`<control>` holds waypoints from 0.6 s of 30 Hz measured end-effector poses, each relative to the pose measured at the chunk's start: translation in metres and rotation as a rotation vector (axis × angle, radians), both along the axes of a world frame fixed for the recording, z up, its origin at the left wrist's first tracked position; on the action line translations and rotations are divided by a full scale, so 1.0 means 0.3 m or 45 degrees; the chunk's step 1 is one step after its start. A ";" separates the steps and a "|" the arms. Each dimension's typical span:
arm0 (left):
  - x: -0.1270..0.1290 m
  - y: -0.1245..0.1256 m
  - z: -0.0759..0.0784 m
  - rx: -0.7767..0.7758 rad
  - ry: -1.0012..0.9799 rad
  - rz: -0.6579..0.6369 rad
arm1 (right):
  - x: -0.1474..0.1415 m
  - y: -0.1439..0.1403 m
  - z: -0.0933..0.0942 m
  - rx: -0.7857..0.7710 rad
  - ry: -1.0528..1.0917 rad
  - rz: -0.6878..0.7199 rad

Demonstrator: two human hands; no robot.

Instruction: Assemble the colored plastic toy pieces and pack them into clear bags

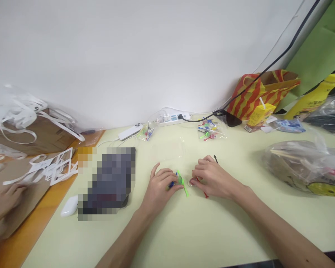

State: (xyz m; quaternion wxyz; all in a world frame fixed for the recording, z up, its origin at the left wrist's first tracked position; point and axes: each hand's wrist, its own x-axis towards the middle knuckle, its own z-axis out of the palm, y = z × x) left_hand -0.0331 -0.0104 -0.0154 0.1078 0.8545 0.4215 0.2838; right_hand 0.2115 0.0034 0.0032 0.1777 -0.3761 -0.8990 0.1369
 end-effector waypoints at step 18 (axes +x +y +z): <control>-0.062 0.026 0.042 -0.133 0.109 -0.165 | 0.002 0.004 0.002 -0.012 -0.014 0.019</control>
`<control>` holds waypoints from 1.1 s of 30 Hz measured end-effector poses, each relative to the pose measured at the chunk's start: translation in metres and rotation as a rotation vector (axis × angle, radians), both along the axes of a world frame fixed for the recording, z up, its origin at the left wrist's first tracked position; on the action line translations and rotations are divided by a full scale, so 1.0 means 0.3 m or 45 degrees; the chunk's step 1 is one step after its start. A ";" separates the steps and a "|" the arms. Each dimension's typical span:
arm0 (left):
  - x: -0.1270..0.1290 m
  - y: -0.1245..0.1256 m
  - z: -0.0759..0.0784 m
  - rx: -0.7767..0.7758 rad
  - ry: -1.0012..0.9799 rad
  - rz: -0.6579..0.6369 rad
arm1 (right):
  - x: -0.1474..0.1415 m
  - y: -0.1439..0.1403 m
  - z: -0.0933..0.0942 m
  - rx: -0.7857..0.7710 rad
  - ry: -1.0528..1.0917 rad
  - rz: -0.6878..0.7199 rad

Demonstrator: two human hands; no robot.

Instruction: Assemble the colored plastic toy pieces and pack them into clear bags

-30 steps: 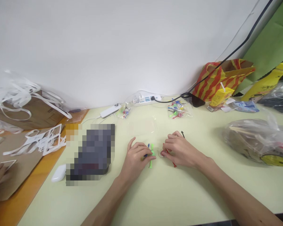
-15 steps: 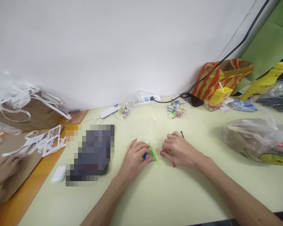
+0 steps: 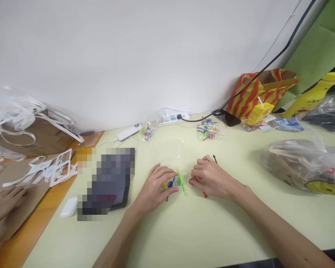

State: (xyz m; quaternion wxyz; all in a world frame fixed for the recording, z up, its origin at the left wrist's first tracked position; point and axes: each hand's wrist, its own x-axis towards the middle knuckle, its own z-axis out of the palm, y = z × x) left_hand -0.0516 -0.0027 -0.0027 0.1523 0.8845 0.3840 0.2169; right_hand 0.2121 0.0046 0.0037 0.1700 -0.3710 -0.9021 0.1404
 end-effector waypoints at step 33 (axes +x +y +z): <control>-0.017 0.015 -0.038 0.015 -0.057 0.081 | -0.001 -0.003 0.000 0.003 0.011 -0.003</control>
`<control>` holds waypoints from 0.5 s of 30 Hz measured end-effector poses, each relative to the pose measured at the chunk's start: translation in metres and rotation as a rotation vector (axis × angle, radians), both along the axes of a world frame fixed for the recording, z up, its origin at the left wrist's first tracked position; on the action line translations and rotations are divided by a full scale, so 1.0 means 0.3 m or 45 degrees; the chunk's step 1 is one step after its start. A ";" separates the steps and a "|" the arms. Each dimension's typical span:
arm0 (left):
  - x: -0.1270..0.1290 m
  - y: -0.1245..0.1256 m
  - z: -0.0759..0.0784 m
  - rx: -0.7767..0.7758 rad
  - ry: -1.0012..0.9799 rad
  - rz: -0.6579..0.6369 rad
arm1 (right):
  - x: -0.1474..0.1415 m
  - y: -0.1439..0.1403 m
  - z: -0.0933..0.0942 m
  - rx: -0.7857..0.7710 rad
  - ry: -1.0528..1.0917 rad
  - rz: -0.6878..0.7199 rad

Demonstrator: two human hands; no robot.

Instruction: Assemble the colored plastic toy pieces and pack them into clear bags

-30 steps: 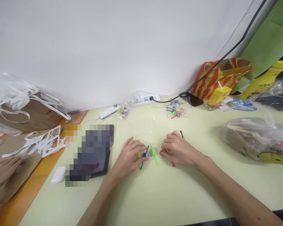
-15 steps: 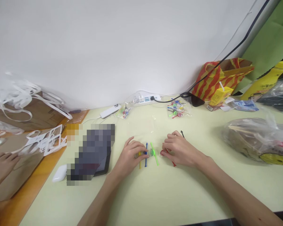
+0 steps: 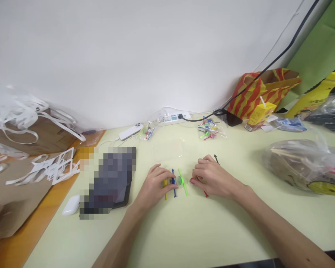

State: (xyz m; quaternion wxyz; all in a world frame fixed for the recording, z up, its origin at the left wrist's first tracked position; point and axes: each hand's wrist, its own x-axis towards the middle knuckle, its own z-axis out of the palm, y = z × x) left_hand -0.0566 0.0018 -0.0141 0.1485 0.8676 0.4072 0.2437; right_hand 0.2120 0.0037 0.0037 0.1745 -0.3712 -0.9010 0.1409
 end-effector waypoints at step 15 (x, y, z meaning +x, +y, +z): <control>-0.003 -0.001 0.017 0.031 -0.021 -0.067 | 0.008 0.008 -0.006 0.147 0.078 -0.081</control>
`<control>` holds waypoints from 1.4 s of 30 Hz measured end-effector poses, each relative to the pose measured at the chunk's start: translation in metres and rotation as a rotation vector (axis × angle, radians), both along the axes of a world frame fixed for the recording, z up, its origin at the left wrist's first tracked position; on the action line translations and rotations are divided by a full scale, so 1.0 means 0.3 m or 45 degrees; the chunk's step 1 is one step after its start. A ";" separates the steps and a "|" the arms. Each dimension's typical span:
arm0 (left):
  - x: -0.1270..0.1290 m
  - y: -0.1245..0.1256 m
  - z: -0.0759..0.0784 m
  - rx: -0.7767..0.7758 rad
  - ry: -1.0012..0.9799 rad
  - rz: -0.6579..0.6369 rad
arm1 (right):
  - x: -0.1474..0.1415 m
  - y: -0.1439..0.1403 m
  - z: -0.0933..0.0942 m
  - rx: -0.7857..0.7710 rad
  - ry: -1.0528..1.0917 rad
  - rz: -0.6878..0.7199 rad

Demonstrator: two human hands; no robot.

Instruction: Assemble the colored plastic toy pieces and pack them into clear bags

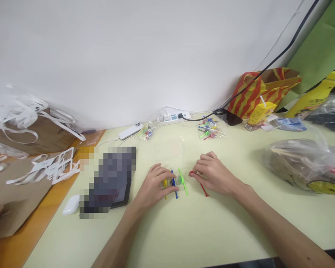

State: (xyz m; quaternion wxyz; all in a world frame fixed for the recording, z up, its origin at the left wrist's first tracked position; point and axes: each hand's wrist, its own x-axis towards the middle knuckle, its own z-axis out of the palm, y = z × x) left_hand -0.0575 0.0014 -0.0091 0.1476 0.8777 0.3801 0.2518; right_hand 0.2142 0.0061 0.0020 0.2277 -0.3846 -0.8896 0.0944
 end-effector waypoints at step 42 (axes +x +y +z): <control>0.152 0.009 0.019 0.338 -0.177 -0.143 | 0.075 0.012 -0.014 -0.063 -0.043 0.124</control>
